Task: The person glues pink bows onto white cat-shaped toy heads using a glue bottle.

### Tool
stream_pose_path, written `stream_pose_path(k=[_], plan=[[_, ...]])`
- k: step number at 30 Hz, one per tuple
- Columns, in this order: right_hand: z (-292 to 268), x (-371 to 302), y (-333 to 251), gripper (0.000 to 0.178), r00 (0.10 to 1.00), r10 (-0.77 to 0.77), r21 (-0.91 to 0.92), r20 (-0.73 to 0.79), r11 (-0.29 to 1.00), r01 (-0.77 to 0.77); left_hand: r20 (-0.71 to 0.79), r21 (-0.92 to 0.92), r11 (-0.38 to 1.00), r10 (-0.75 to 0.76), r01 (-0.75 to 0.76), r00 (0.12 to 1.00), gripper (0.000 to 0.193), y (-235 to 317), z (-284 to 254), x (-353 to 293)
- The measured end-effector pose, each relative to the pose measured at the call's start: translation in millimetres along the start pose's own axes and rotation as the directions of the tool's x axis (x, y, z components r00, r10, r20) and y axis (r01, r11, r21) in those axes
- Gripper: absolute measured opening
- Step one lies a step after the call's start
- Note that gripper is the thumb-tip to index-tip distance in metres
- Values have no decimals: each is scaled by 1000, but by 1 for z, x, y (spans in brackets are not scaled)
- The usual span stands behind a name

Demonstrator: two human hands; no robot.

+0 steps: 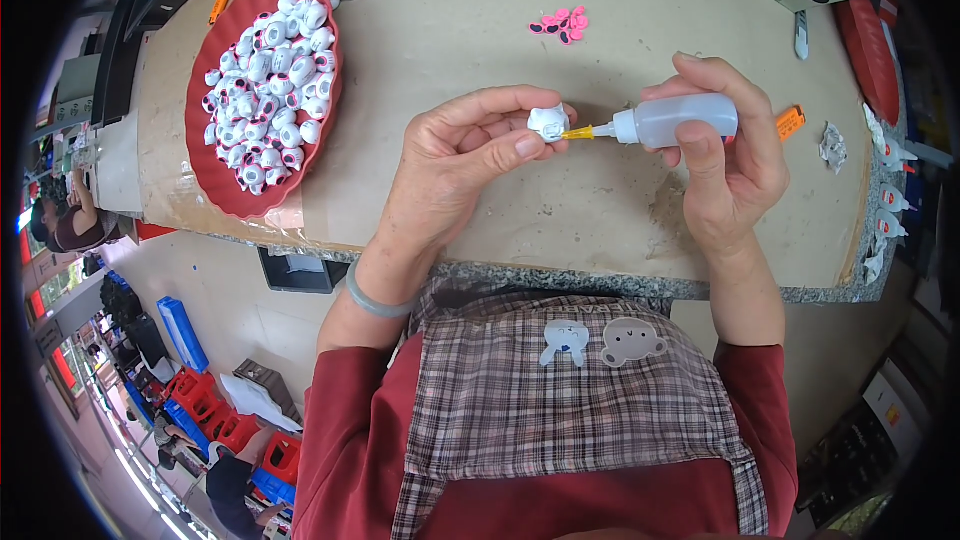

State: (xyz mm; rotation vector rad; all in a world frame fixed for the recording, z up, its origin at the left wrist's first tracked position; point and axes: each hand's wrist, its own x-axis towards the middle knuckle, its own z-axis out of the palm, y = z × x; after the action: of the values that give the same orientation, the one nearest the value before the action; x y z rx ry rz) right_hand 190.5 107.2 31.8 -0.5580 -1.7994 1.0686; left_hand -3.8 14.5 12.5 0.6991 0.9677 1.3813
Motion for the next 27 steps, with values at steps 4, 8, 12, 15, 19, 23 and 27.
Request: stream_pose_path(k=[4, 8, 12, 15, 19, 23, 27], plan=[[0, 0, -1, 33, 1000, 21, 3, -4, 1000, -21, 3, -7, 1000, -15, 15, 1000, 29, -2, 0, 1], [1, 0, 1, 33, 1000, 8, 1, -6, 1000, -8, 1, 2, 999, -35, 35, 999, 28, -1, 1, 1], [1, -1, 2, 33, 1000, -15, -5, -22, 1000, 15, 11, 6, 1000, -28, 28, 1000, 27, -1, 2, 1], [1, -1, 1, 37, 1000, -3, -75, 14, 997, 4, 11, 4, 1000, -29, 29, 1000, 27, -1, 1, 0], [0, -1, 1, 37, 1000, -26, -88, 13, 996, 28, 12, -5, 1000, -30, 30, 999, 26, -1, -1, 1], [-1, -1, 1, 36, 1000, -11, -77, 13, 997, 12, 3, -26, 999, -24, 24, 1000, 27, -2, -2, 2], [-1, 0, 2, 35, 999, -31, -85, 10, 996, 31, 3, -21, 999, -25, 25, 1000, 27, -2, -1, 3]])
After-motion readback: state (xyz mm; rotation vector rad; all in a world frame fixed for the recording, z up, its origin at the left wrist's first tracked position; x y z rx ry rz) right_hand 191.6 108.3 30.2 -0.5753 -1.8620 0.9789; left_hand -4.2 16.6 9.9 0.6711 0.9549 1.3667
